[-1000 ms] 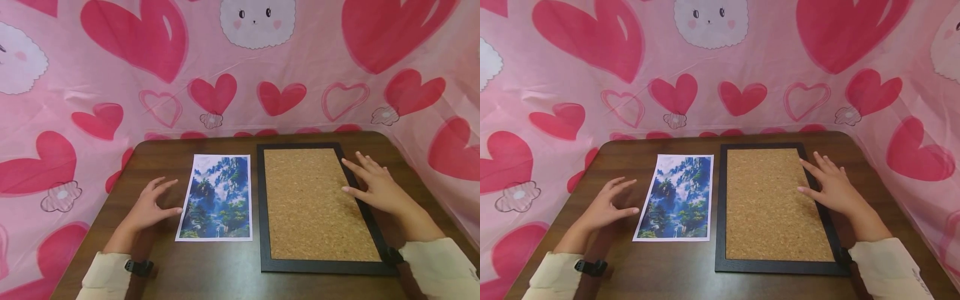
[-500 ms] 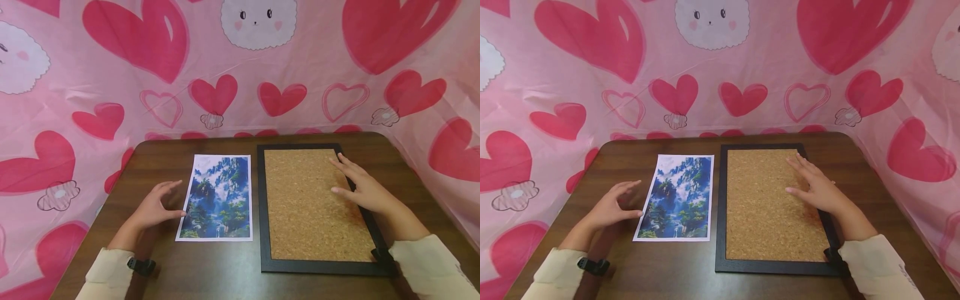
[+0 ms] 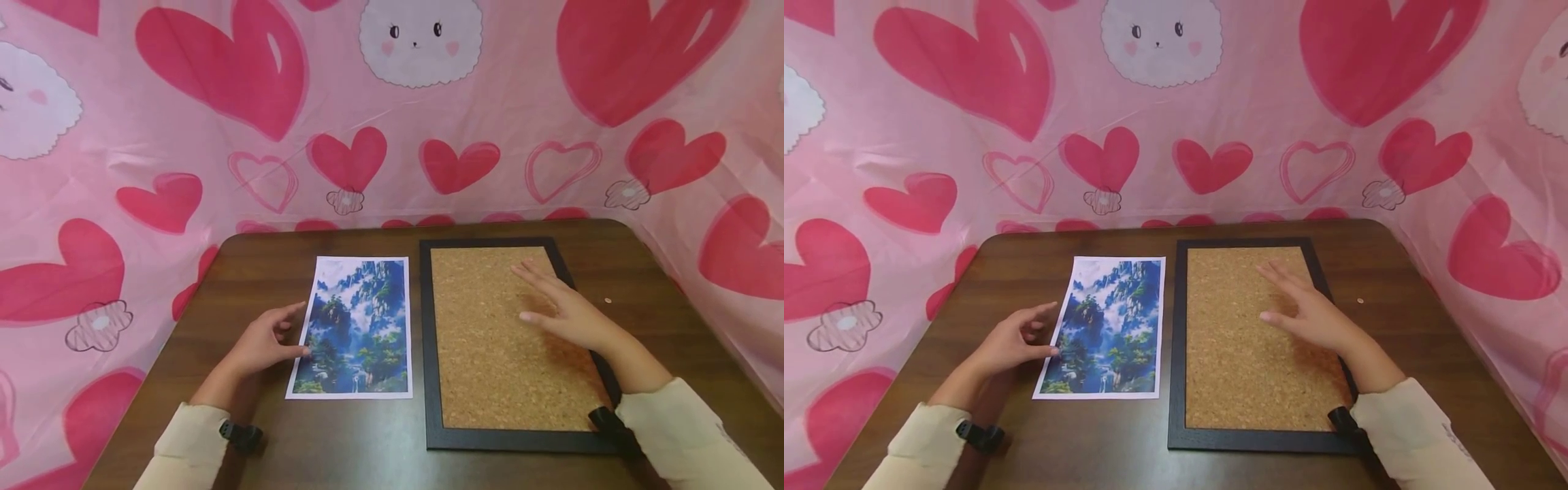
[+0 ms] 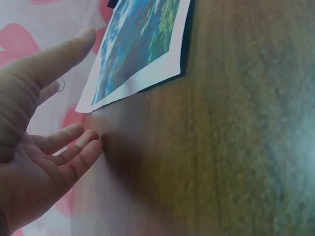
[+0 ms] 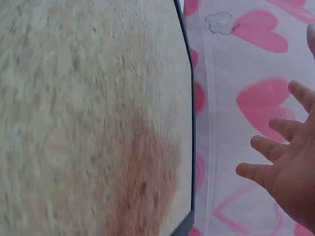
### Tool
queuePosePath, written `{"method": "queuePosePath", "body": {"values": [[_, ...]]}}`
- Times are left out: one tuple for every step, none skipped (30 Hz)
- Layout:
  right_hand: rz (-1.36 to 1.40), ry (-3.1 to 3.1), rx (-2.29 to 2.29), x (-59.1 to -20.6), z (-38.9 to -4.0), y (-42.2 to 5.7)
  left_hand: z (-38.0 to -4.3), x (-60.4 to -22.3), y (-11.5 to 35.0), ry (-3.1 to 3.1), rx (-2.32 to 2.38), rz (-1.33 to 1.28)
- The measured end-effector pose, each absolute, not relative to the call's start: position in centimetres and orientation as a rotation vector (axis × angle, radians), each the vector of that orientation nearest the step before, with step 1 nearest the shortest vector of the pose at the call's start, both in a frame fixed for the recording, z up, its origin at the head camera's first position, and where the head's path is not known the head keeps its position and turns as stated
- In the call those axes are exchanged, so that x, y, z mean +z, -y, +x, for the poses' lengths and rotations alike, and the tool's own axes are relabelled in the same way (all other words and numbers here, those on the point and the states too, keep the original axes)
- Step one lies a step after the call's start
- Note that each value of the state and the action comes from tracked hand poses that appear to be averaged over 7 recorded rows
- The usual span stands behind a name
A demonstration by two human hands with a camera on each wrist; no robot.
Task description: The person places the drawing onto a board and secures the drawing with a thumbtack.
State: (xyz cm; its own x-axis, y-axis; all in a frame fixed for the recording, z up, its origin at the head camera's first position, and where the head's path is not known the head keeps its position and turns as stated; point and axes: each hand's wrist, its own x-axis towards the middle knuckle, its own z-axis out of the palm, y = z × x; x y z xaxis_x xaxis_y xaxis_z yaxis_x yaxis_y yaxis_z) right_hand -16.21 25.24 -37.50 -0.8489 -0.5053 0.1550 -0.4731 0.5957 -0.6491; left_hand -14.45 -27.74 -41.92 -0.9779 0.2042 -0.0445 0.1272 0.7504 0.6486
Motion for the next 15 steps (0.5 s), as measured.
{"method": "queuePosePath", "body": {"values": [[-0.856,-2.755,-1.112,-37.5,-16.2,-25.1,-14.6,-42.0,27.7,-2.84,1.029,0.261],[-0.862,-2.745,-1.118,-37.6,-16.3,-24.9,-14.7,-42.1,27.6,-2.848,1.019,0.251],[-0.866,-2.738,-1.121,-37.6,-16.3,-24.7,-14.8,-42.2,27.5,-2.853,1.013,0.239],[-0.865,-2.733,-1.12,-37.7,-16.3,-24.5,-14.9,-42.3,27.4,-2.858,1.008,0.22],[-0.866,-2.733,-1.117,-37.7,-16.4,-24.4,-15.1,-42.4,27.3,-2.861,1.004,0.202],[-0.865,-2.731,-1.117,-37.7,-16.4,-24.2,-15.2,-42.5,27.2,-2.863,1.001,0.18],[-0.866,-2.729,-1.117,-37.8,-16.5,-24.1,-15.3,-42.6,27.1,-2.862,1.0,0.171],[-0.868,-2.725,-1.121,-37.9,-16.5,-24.0,-15.4,-42.7,27.0,-2.86,1.0,0.149],[-0.869,-2.72,-1.128,-37.9,-16.5,-23.9,-15.5,-42.8,26.9,-2.856,1.002,0.138],[-0.873,-2.71,-1.14,-38.0,-16.5,-23.7,-15.6,-42.9,26.8,-2.855,1.003,0.116],[-0.883,-2.703,-1.148,-38.1,-16.6,-23.6,-15.6,-43.0,26.7,-2.854,1.002,0.102],[-0.888,-2.696,-1.154,-38.2,-16.6,-23.5,-15.7,-43.1,26.6,-2.855,1.004,0.092],[-0.894,-2.688,-1.158,-38.2,-16.6,-23.3,-15.7,-43.2,26.5,-2.857,1.003,0.09],[-0.902,-2.681,-1.161,-38.3,-16.6,-23.2,-15.7,-43.2,26.4,-2.861,1.004,0.069],[-0.909,-2.685,-1.156,-38.3,-16.6,-23.0,-15.7,-43.3,26.3,-2.865,1.004,0.057]]}}
